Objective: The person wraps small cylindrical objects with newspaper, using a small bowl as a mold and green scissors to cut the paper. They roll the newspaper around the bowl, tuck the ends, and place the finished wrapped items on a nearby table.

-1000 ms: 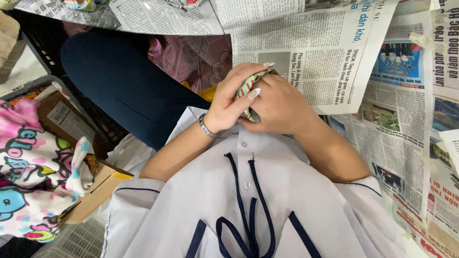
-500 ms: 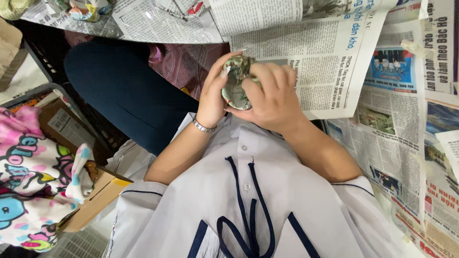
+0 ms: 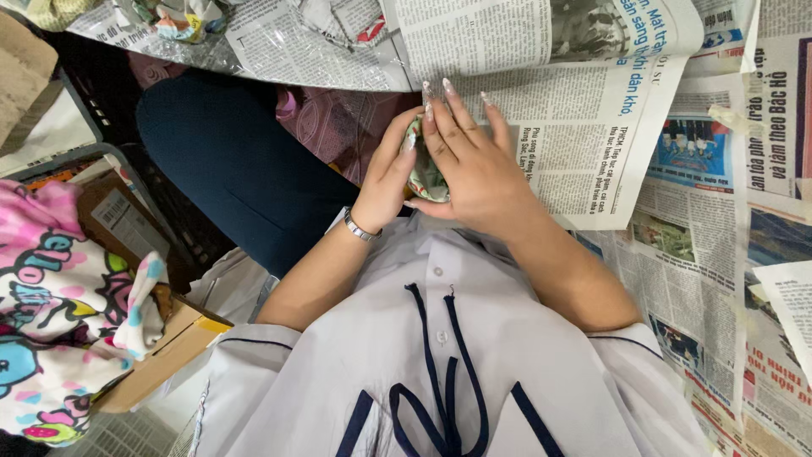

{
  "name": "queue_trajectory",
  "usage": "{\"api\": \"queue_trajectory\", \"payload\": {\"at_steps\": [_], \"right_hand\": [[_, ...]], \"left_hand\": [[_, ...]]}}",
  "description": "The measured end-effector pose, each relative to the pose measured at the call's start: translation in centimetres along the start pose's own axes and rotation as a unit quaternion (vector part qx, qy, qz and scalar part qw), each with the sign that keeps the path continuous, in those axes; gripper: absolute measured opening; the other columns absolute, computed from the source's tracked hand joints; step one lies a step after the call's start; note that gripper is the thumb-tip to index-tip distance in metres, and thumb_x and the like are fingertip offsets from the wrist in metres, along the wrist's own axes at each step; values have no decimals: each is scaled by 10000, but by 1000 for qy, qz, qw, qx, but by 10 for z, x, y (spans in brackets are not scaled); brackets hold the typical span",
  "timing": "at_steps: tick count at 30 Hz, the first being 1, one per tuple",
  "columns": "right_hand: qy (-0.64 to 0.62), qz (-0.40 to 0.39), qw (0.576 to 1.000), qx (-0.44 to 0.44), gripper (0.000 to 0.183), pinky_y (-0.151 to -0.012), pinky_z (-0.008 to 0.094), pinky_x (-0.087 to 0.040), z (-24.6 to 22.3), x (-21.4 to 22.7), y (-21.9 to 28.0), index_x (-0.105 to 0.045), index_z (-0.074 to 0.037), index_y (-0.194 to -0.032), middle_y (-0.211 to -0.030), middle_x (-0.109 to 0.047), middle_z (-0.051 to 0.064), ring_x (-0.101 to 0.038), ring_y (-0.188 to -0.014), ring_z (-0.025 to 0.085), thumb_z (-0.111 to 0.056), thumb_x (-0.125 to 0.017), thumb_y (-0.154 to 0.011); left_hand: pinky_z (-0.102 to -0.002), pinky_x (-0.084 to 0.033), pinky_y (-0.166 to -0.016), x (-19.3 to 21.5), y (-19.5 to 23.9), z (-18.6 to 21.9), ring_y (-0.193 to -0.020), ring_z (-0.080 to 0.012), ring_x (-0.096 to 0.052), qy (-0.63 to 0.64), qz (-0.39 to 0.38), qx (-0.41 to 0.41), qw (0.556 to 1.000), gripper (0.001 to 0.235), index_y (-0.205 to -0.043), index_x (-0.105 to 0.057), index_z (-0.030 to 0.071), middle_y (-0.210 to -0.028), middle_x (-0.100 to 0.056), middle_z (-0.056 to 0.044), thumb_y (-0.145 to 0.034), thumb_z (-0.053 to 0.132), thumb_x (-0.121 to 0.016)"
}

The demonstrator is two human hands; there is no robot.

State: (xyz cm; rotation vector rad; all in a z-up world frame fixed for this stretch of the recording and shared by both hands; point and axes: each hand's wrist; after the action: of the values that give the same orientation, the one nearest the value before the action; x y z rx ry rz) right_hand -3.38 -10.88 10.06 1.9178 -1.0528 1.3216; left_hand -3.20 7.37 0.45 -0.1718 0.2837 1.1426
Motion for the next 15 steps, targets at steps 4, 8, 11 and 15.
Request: {"api": "queue_trajectory", "payload": {"at_steps": [4,8,11,15], "right_hand": [[-49,-17,998,37,1090,-1194,609,-215,11,-9,-19,-391,157,-1495,-1587,-306,342,-262,-1501,481,-531,-841,-780],[-93,32,992,78,976,-1201,563,-308,4,-12,-38,-440,121,-1450,-1596,-334,299,-320,-1500,477,-466,-854,-788],[-117,53,986,107,859,-1153,523,-395,-4,-4,-62,-507,66,-1405,-1556,-413,242,-429,-1428,425,-425,-861,-797],[-100,65,984,132,817,-1038,502,-446,-19,15,-96,-548,42,-1328,-1483,-479,211,-501,-1308,392,-457,-874,-770]], "left_hand": [[-375,-279,-1314,7,-8,3,-1561,-260,-356,-25,18,-13,999,679,-1620,-284,0,-1662,-360,-158,-1131,449,-426],[-385,-167,-1333,26,-11,13,-1637,-269,-146,-65,55,-23,996,812,-1676,-47,19,-1768,-86,-159,-1126,467,-441],[-388,-136,-1338,44,-15,25,-1654,-270,-92,-89,90,-18,992,829,-1679,-27,15,-1781,-51,-160,-1124,498,-410],[-424,-336,-1123,66,-14,40,-1355,-297,-456,171,77,25,982,886,-1716,7,97,-1530,-412,-312,-1074,539,-414]]}}
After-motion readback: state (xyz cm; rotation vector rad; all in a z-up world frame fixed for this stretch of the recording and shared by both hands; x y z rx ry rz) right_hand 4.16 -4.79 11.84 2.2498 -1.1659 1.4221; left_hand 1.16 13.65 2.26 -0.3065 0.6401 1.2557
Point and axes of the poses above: each hand's wrist, its own y-axis away from the middle knuckle, its own x-axis out of the back of the hand, z = x × y
